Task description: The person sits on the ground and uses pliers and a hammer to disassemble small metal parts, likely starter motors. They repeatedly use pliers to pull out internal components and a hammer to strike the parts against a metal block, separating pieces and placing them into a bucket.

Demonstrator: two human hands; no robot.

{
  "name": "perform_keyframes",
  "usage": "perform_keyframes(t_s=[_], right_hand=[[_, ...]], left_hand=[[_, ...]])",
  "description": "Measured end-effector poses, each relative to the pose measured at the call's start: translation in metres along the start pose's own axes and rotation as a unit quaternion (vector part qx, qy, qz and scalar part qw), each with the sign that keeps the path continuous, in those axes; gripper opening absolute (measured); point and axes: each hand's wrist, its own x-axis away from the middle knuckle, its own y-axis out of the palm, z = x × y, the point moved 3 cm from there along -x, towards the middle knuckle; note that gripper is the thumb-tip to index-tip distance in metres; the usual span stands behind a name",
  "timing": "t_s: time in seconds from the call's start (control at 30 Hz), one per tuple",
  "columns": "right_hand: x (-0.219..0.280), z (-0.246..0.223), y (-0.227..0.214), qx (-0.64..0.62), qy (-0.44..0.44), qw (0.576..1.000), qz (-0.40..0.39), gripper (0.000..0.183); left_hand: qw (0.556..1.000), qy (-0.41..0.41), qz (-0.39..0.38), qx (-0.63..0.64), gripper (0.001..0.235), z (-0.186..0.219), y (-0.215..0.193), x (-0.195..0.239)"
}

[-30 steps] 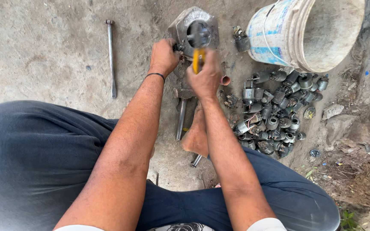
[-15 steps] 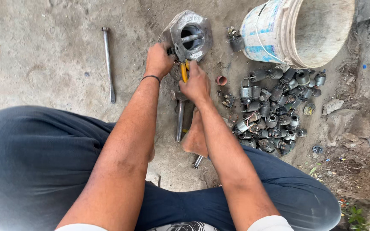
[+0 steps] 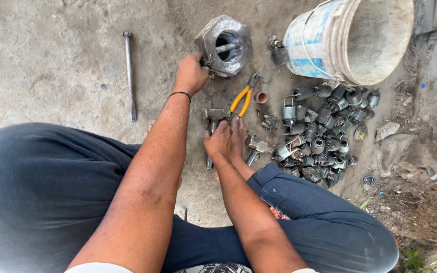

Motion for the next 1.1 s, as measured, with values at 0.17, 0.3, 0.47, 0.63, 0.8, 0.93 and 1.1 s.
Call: perform_keyframes(t_s=[0.17,0.3,0.47,0.63,0.8,0.93,1.1], right_hand=[[-0.011,0.02,0.005,-0.113,-0.068,0.982,0.135,0.077],[-0.025,0.016,-0.01,-0.216,0.122,0.969,0.011,0.051],[-0.067,-0.026,-0.071,-0.522,0.007,0.852,0.035,0.034],[-0.083,-0.053,-0.117,-0.416,-0.154,0.89,0.108,0.03],[-0.091,-0.072,-0.116,-0.25,-0.1,0.963,0.012,0.037],[-0.08,-0.07,-0.135,-0.327,-0.18,0.921,0.109,0.043],[-0.069,-0.063,-0.137,-0.343,-0.115,0.922,0.138,0.039]], left_hand=[[0.999,-0.05,-0.003,0.017,0.025,0.005,-0.005,-0.005],[0.995,-0.097,-0.028,0.018,0.027,0.009,-0.002,0.0],[0.998,-0.053,-0.012,-0.005,0.025,0.009,-0.007,0.002],[0.998,-0.057,-0.027,-0.011,0.022,0.008,-0.002,-0.004],[0.991,-0.107,-0.051,-0.055,0.018,-0.015,0.006,-0.002],[0.996,-0.064,-0.04,-0.053,0.019,-0.026,0.013,0.012],[0.993,-0.016,0.105,0.057,0.027,-0.008,-0.01,0.007]])
